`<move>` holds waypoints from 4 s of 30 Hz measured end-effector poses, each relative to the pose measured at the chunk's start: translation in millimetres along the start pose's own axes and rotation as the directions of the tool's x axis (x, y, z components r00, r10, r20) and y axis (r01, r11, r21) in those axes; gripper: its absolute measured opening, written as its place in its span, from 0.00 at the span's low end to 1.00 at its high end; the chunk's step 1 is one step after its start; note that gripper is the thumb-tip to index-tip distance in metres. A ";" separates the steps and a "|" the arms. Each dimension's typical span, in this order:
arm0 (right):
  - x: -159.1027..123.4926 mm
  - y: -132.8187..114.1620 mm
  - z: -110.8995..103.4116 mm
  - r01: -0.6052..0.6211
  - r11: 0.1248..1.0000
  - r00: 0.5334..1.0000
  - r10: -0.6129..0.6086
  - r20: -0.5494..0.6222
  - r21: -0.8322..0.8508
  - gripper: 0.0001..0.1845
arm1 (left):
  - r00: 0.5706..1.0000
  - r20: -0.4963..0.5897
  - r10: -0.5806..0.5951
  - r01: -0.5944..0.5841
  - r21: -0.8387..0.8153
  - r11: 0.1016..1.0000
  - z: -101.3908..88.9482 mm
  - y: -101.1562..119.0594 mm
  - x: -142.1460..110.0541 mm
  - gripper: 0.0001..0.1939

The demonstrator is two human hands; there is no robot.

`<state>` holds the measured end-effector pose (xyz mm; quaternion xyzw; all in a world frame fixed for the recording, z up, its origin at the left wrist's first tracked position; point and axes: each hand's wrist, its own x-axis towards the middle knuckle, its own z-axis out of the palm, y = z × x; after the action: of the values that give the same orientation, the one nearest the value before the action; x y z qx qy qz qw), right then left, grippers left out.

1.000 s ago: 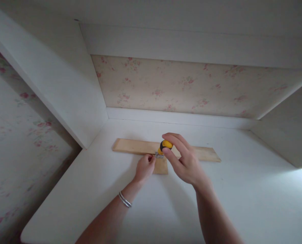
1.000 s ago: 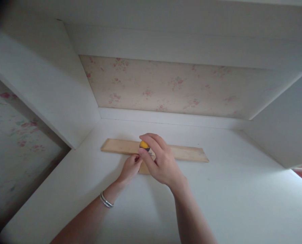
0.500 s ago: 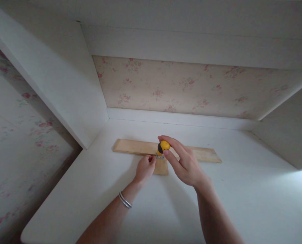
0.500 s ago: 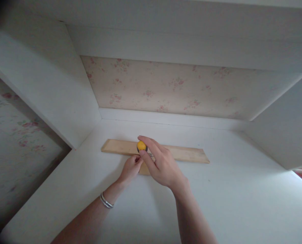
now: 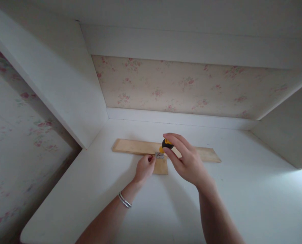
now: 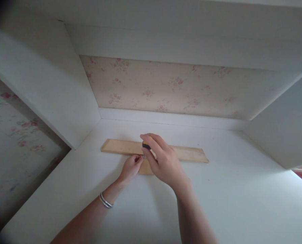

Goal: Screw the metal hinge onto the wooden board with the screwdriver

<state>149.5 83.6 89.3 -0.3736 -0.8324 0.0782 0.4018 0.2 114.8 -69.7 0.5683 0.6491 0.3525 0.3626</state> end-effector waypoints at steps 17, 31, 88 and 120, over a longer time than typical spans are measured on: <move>73.2 -26.8 -35.3 0.127 0.855 0.843 0.175 0.509 -0.504 0.20 | 1.000 0.029 0.005 -0.006 0.015 1.000 -3.7 -3.1 0.4 0.14; 126.9 -35.8 -20.9 0.184 0.885 0.483 0.297 0.824 -0.427 0.26 | 0.996 0.084 -0.031 0.032 -0.001 1.000 -14.9 6.2 -2.6 0.14; 138.6 -17.0 -23.1 0.090 0.794 0.491 0.490 0.720 -0.601 0.31 | 0.986 0.114 -0.119 0.150 -0.316 0.937 -0.3 -4.7 9.5 0.09; 147.3 -24.2 -15.3 0.091 0.735 0.499 0.550 0.670 -0.672 0.31 | 0.989 0.062 -0.131 0.144 -0.280 0.949 -4.2 3.9 3.8 0.08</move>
<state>88.4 164.7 199.8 -0.5148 -0.8298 0.0209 -0.2145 -1.9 118.7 -64.5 0.4712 0.6220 0.4035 0.4777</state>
